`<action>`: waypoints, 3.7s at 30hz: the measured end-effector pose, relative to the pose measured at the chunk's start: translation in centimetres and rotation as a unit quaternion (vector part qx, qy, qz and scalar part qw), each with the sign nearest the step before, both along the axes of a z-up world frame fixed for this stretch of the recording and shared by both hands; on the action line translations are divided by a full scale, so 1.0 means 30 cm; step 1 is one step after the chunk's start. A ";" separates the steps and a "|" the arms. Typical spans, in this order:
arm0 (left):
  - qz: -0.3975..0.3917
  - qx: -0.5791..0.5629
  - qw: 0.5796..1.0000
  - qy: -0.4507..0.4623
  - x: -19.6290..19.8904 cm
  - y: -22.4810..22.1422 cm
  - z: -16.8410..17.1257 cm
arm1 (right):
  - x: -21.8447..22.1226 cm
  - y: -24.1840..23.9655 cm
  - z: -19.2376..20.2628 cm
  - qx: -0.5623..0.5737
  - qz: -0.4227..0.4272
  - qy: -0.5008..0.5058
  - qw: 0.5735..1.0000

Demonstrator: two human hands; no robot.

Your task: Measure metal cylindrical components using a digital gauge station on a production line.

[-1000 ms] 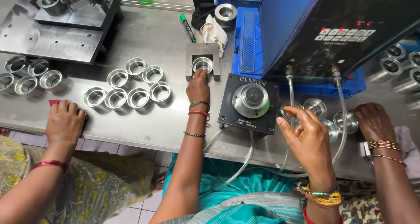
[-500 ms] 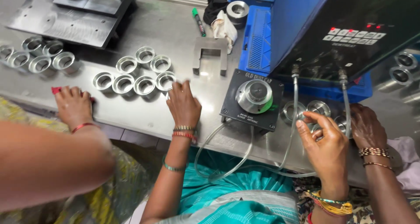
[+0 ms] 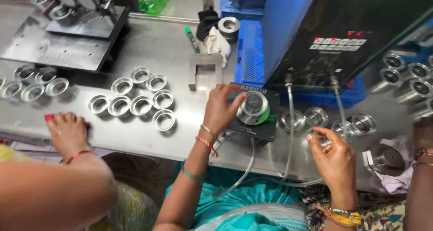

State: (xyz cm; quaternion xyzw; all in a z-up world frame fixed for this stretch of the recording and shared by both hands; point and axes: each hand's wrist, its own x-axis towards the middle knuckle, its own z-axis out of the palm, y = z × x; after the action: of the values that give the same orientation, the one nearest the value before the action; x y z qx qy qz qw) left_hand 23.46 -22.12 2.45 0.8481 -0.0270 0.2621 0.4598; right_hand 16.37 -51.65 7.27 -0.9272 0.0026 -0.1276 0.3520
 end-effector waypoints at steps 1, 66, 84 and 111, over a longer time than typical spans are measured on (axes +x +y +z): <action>-0.008 0.000 1.000 -0.001 -0.009 -0.014 0.023 | 0.017 -0.013 -0.007 0.000 -0.008 -0.001 1.000; 0.067 0.227 0.965 0.109 0.099 0.287 -0.240 | 0.167 0.453 -0.006 -0.143 0.161 -0.114 0.970; 0.210 0.306 0.924 0.088 0.271 0.246 -0.415 | 0.033 0.309 0.056 -0.008 0.101 -0.057 0.993; 0.287 0.325 0.893 0.120 -0.178 0.524 -0.408 | 0.031 -0.107 -0.451 -0.280 -0.062 -0.084 0.954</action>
State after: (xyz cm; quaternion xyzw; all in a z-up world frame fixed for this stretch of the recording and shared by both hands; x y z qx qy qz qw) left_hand 18.12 -6.39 -9.79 0.9460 0.1896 0.2554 0.0628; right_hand 17.31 -54.86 -6.26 -0.9726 -0.0051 -0.2221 0.0689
